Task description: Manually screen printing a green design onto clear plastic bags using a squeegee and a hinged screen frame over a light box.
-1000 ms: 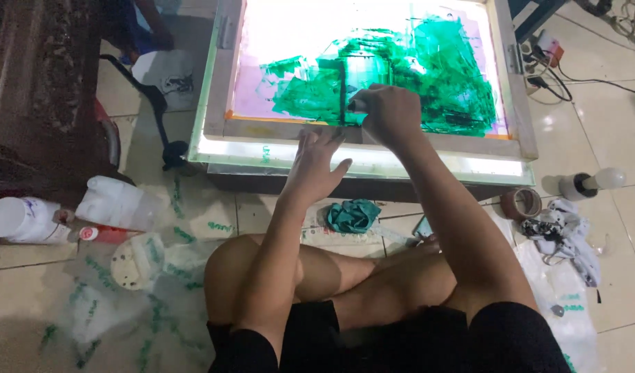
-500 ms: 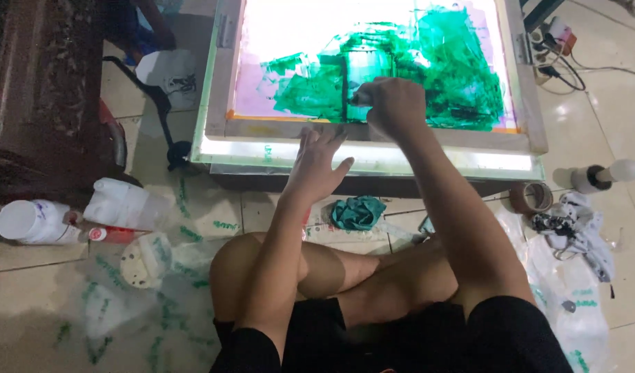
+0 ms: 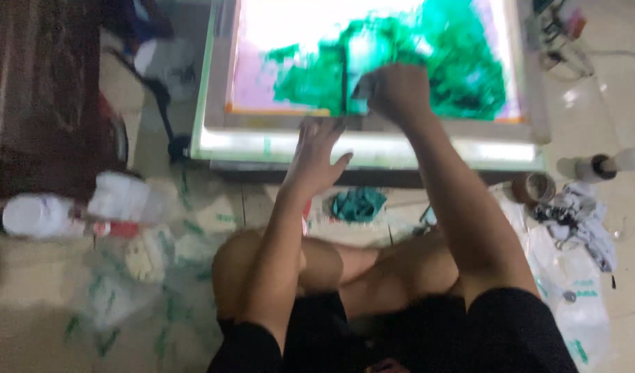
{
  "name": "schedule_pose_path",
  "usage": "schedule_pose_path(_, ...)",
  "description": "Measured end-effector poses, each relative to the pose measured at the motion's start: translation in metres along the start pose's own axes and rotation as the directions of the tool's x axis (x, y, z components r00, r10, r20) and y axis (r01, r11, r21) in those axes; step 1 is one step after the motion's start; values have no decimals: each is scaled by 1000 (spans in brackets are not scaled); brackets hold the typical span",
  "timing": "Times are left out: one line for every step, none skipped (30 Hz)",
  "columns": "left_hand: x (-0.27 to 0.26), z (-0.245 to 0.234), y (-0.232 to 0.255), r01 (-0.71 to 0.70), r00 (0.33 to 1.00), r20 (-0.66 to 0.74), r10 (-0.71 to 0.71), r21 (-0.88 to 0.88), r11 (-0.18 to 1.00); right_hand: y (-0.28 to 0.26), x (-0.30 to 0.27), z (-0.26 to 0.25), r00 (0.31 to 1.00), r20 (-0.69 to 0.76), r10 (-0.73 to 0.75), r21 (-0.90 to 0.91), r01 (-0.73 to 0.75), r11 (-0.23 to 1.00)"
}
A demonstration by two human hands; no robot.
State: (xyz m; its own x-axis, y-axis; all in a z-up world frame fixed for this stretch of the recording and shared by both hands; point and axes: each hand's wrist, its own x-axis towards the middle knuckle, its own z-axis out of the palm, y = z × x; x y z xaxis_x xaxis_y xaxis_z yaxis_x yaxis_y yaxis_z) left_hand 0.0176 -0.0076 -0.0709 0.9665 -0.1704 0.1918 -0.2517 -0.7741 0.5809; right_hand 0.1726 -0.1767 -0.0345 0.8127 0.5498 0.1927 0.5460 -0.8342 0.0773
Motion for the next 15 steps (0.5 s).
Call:
schedule_pose_path(5,2,-5,-40,998,-41,42,42,998,3,1,-3,999,-29,-35,11,35,999)
schedule_pose_path(10,-1,-2,-48,998,-47,50,44,998,-2,-3,-12,999,-36,-33,5,33,999)
schedule_pose_path(15,-3,-2,-13,1000,-14,13,35,999,-8,-6,-18,1000,-18,-15,-24,14,1000)
schedule_pose_path(8,1,0,44,998,35,-45,14,999,-18,-19,-19,1000,28,-2,-46,4,999)
schedule_pose_path(9,-1,6,58,997,46,-58,2,998,-17,-19,-17,999,49,-7,-44,9,999)
schedule_pose_path(11,-7,10,84,994,72,-84,-7,996,-17,-17,-16,1000,16,1,-30,-1,1000)
schedule_pose_path(13,-14,16,111,989,99,-109,-15,994,-17,-14,-15,1000,-17,10,-16,-10,1000)
schedule_pose_path(12,-16,16,109,989,107,-107,-17,994,-16,-10,-10,1000,-11,17,-15,-17,1000)
schedule_pose_path(11,-18,16,161,973,170,-154,-27,987,-14,-7,-6,999,2,39,-5,-39,999)
schedule_pose_path(15,-23,17,209,955,221,-197,-32,977,-10,2,-5,998,4,58,1,-58,998)
schedule_pose_path(19,-27,15,204,957,219,-192,-32,978,-3,15,0,998,0,60,-2,-60,998)
schedule_pose_path(17,-27,15,179,967,196,-164,-61,982,1,22,7,999,-34,35,-4,-36,999)
schedule_pose_path(15,-28,15,153,976,171,-136,-89,984,5,29,14,998,-68,11,-7,-11,1000)
schedule_pose_path(17,-28,14,153,978,156,-138,-90,984,7,39,12,997,-77,-1,-13,0,1000)
schedule_pose_path(19,-29,13,149,975,177,-133,-77,986,9,49,11,999,-36,27,14,-27,1000)
